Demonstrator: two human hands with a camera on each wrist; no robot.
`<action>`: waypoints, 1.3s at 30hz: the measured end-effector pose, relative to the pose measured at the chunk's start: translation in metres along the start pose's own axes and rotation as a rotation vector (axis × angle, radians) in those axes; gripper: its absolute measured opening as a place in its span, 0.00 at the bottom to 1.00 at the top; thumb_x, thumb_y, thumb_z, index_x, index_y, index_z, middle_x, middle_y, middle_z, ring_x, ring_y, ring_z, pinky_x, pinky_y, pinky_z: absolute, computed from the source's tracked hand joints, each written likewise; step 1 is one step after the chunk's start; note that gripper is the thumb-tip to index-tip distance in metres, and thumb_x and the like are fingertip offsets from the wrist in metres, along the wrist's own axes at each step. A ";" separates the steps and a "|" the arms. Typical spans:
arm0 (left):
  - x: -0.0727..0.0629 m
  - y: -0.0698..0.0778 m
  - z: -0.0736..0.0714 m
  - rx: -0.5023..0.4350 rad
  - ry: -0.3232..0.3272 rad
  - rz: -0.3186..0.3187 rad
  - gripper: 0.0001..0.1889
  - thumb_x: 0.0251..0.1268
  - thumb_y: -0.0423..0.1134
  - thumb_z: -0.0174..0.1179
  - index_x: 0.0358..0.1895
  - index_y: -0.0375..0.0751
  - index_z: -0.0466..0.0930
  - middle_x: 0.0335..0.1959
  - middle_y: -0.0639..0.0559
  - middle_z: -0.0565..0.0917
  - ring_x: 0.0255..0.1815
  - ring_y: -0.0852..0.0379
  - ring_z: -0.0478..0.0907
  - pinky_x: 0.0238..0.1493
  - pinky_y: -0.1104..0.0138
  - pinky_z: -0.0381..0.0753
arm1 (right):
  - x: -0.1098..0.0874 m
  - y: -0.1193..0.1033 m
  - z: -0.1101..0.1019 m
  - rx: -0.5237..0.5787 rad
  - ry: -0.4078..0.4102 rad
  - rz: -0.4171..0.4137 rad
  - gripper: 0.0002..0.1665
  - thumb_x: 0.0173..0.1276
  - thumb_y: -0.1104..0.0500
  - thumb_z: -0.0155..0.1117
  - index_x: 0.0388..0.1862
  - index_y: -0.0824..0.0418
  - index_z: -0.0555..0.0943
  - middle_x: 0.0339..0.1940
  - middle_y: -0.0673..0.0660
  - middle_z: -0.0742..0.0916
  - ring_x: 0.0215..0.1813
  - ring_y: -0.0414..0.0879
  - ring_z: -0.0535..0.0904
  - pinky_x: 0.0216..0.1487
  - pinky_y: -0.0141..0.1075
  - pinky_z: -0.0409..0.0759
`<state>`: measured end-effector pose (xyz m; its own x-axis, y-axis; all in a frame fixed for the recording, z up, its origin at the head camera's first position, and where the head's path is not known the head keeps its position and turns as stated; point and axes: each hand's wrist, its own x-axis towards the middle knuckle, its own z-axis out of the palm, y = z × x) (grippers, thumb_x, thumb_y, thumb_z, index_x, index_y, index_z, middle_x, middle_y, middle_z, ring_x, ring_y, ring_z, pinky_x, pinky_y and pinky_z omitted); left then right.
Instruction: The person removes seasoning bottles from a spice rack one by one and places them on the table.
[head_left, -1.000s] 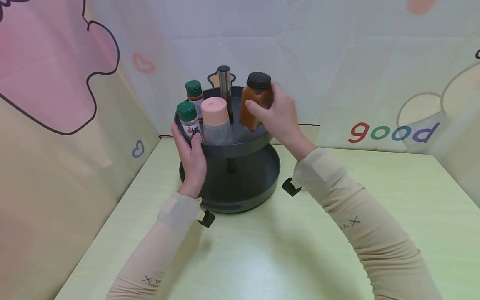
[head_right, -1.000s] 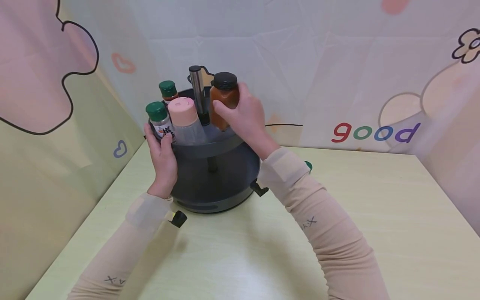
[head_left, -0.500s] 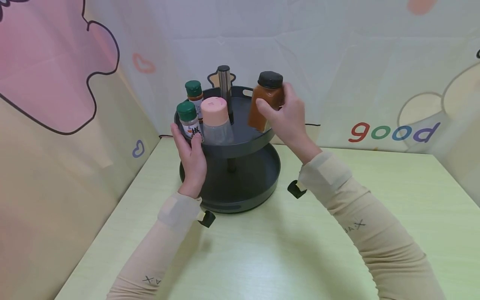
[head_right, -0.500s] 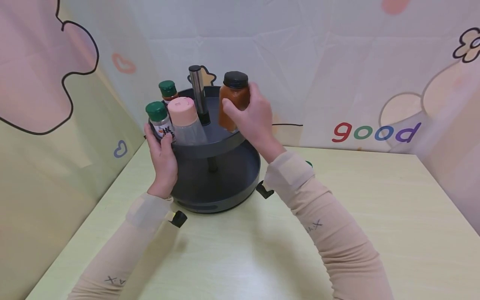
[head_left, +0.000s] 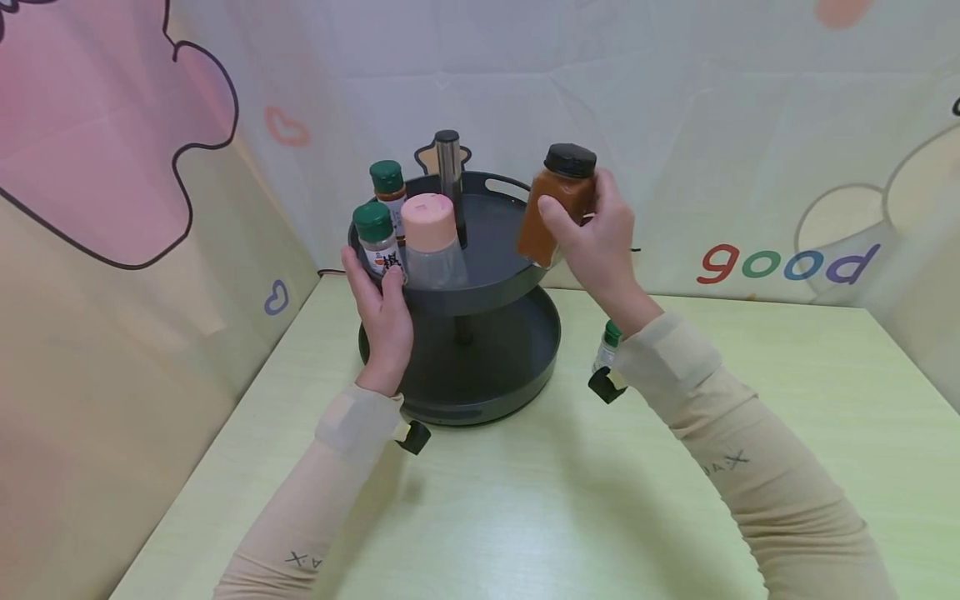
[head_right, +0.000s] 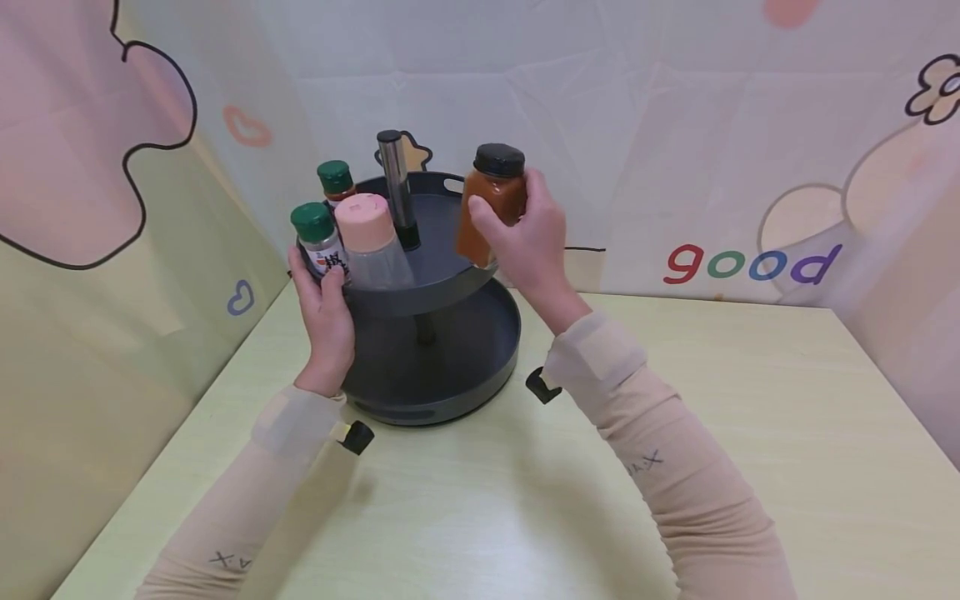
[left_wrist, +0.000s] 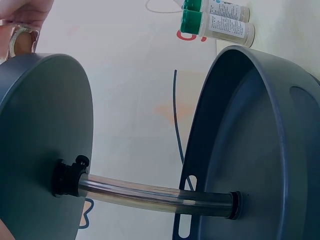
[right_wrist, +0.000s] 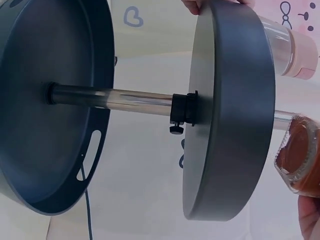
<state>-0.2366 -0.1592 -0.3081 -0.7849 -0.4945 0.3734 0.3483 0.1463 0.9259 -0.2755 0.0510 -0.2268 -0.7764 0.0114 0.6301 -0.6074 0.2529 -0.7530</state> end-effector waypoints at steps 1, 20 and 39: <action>0.000 0.000 0.000 -0.001 0.000 0.000 0.36 0.64 0.45 0.41 0.69 0.49 0.30 0.71 0.60 0.37 0.70 0.67 0.37 0.69 0.69 0.43 | -0.001 0.001 -0.001 0.003 0.003 0.000 0.25 0.54 0.52 0.57 0.49 0.63 0.70 0.35 0.55 0.80 0.31 0.39 0.70 0.30 0.27 0.70; 0.000 0.001 0.000 0.006 0.007 0.003 0.36 0.64 0.45 0.41 0.69 0.49 0.30 0.71 0.58 0.38 0.70 0.65 0.37 0.69 0.68 0.43 | -0.021 0.022 -0.022 0.015 0.089 -0.093 0.23 0.54 0.55 0.57 0.45 0.69 0.71 0.29 0.40 0.77 0.28 0.37 0.69 0.25 0.25 0.68; 0.001 0.000 0.000 -0.005 0.006 -0.010 0.36 0.64 0.46 0.41 0.69 0.49 0.30 0.71 0.60 0.38 0.70 0.66 0.38 0.69 0.68 0.43 | -0.040 0.034 -0.046 -0.082 0.004 0.020 0.23 0.56 0.59 0.58 0.50 0.66 0.68 0.39 0.52 0.79 0.36 0.38 0.71 0.33 0.25 0.70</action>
<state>-0.2377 -0.1594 -0.3081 -0.7853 -0.5007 0.3642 0.3435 0.1372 0.9291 -0.2578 0.1038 -0.2688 -0.7876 0.0214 0.6158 -0.5757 0.3305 -0.7479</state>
